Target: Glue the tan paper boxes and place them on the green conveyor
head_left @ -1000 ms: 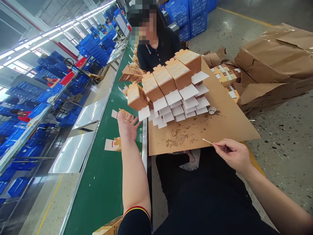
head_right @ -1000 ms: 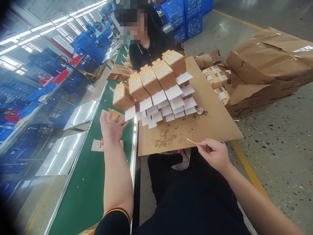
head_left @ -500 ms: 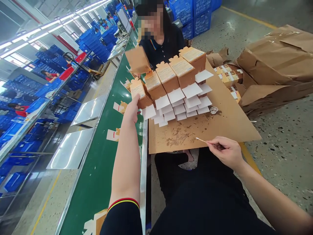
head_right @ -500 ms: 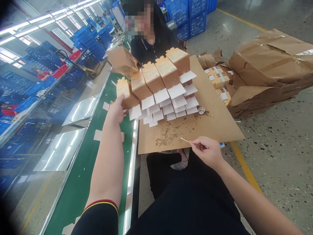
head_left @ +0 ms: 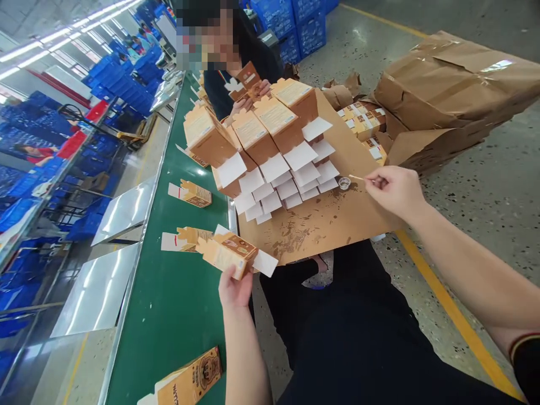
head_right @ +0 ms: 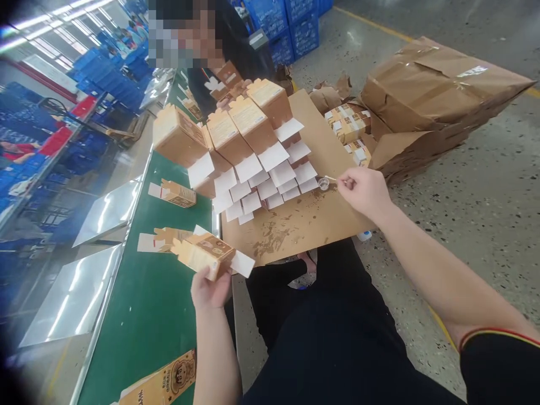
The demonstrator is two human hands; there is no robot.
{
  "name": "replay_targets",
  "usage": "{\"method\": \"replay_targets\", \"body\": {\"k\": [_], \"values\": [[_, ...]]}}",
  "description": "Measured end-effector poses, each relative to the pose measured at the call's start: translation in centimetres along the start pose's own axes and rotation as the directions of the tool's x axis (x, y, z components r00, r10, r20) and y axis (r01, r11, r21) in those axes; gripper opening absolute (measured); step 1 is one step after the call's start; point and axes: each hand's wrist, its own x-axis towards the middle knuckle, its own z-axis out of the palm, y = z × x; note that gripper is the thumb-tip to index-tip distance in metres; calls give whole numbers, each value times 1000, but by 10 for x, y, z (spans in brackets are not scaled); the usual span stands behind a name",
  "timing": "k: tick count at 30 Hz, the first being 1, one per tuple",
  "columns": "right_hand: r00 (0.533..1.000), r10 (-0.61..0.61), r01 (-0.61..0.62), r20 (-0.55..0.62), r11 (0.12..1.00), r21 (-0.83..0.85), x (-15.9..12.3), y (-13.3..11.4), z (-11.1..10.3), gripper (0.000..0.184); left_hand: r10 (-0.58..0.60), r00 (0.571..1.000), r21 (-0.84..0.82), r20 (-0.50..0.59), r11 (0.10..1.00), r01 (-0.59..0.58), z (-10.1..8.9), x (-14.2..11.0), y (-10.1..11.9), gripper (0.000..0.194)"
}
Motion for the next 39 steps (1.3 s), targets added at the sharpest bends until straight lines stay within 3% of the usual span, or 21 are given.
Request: {"method": "replay_targets", "body": {"k": [4, 8, 11, 14, 16, 19, 22, 24, 27, 33, 39], "values": [[983, -65, 90, 174, 986, -140, 38, 0, 15, 22, -23, 999, 23, 33, 1000, 22, 11, -7, -39, 96], [970, -82, 119, 228, 980, -157, 50, 4, 29, 39, 23, 1000, 16, 16, 1000, -23, 34, -4, -51, 102], [970, -70, 110, 232, 981, -163, 47, 9, 23, 32, 57, 998, 46, -21, 997, -56, 48, 2, -54, 107], [982, -84, 102, 167, 989, -105, 22, 7, 19, 17, 93, 995, 78, -38, 993, -90, 55, 7, -57, 109], [983, -150, 147, 101, 988, 40, -12, -3, 31, 9, 99, 995, 93, -31, 991, -95, 56, 8, -58, 107], [930, -344, 297, 132, 912, 281, -75, -30, 71, 18, 95, 995, 119, -23, 989, -92, 55, 6, -57, 103], [882, -425, 349, 205, 879, 324, -121, -56, 120, 25, 112, 994, 149, -7, 983, -110, 54, 3, -55, 99], [858, -455, 376, 238, 872, 313, -134, -64, 145, 27, 133, 991, 165, 4, 978, -132, 55, 1, -53, 98], [841, -479, 398, 252, 862, 314, -138, -66, 165, 29, 159, 987, 180, 11, 971, -158, 57, -1, -52, 100], [802, -534, 428, 269, 827, 366, -150, -65, 160, 30, 209, 978, 277, 12, 939, -204, 63, -8, -60, 99], [894, -407, 284, 187, 839, 465, -167, -52, 127, 35, 344, 939, 494, -10, 818, -294, 72, -23, -77, 94]]}}
